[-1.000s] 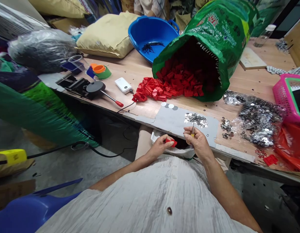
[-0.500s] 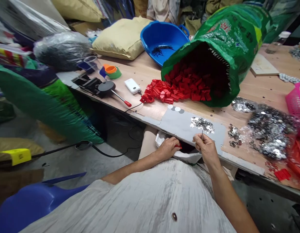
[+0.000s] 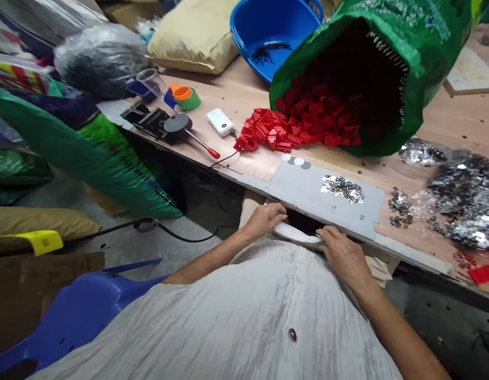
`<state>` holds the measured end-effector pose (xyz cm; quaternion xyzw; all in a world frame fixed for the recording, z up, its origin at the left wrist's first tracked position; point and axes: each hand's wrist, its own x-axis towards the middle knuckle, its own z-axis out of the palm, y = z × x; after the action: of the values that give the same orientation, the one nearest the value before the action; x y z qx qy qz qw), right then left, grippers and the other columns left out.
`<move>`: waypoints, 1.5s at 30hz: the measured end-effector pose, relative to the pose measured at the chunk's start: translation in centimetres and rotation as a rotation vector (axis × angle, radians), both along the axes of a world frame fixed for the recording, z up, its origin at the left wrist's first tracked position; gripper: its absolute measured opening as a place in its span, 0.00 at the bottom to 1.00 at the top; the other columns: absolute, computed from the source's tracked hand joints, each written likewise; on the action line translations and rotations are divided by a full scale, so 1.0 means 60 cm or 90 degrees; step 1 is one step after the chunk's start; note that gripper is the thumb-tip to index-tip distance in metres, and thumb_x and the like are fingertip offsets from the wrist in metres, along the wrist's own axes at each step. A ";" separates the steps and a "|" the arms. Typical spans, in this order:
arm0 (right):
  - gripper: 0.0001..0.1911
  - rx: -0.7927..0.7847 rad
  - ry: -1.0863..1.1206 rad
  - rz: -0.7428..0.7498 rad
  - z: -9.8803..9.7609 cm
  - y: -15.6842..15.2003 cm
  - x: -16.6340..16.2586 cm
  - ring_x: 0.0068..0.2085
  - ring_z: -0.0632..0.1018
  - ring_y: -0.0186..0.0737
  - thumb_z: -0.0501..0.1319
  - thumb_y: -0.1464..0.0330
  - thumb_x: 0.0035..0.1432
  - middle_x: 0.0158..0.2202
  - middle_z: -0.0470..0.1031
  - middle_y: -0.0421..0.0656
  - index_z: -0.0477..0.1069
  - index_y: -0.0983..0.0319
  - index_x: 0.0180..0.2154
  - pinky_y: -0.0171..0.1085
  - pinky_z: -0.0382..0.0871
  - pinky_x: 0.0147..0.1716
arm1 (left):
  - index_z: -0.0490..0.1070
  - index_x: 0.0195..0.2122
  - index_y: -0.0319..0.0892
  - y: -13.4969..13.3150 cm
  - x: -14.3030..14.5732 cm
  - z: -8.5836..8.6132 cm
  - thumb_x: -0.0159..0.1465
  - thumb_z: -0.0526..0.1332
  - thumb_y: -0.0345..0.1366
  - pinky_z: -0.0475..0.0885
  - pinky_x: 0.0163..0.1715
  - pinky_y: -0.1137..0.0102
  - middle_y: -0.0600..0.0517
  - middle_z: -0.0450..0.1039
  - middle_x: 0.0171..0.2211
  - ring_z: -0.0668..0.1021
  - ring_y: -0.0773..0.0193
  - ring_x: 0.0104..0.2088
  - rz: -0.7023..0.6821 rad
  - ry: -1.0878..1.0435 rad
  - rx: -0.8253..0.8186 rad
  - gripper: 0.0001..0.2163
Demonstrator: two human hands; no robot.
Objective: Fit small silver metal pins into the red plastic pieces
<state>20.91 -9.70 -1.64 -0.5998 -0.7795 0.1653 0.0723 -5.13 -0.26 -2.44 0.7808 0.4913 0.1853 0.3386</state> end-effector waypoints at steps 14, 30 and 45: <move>0.10 0.062 0.007 -0.003 -0.077 -0.005 0.018 0.36 0.80 0.41 0.51 0.66 0.65 0.41 0.78 0.42 0.70 0.58 0.40 0.38 0.69 0.30 | 0.75 0.36 0.42 0.016 -0.007 0.018 0.65 0.61 0.35 0.71 0.40 0.73 0.53 0.79 0.35 0.79 0.65 0.37 0.028 -0.082 0.087 0.05; 0.16 0.061 0.153 -0.024 -0.108 -0.001 0.034 0.39 0.82 0.46 0.51 0.56 0.66 0.41 0.81 0.42 0.73 0.55 0.41 0.42 0.75 0.37 | 0.61 0.61 0.36 0.255 -0.116 0.046 0.59 0.66 0.31 0.61 0.62 0.56 0.36 0.66 0.58 0.67 0.49 0.61 0.421 0.081 0.313 0.28; 0.10 0.020 0.165 -0.050 -0.078 -0.007 0.018 0.36 0.80 0.44 0.53 0.58 0.66 0.38 0.79 0.41 0.69 0.55 0.38 0.40 0.71 0.33 | 0.70 0.53 0.43 0.238 -0.076 0.036 0.63 0.62 0.32 0.60 0.61 0.55 0.44 0.75 0.53 0.74 0.56 0.55 0.292 0.084 0.209 0.17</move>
<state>21.98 -10.13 -6.30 -0.6023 -0.7419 0.2262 0.1885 -9.71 14.01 -0.25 0.7039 0.6396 0.2829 0.1239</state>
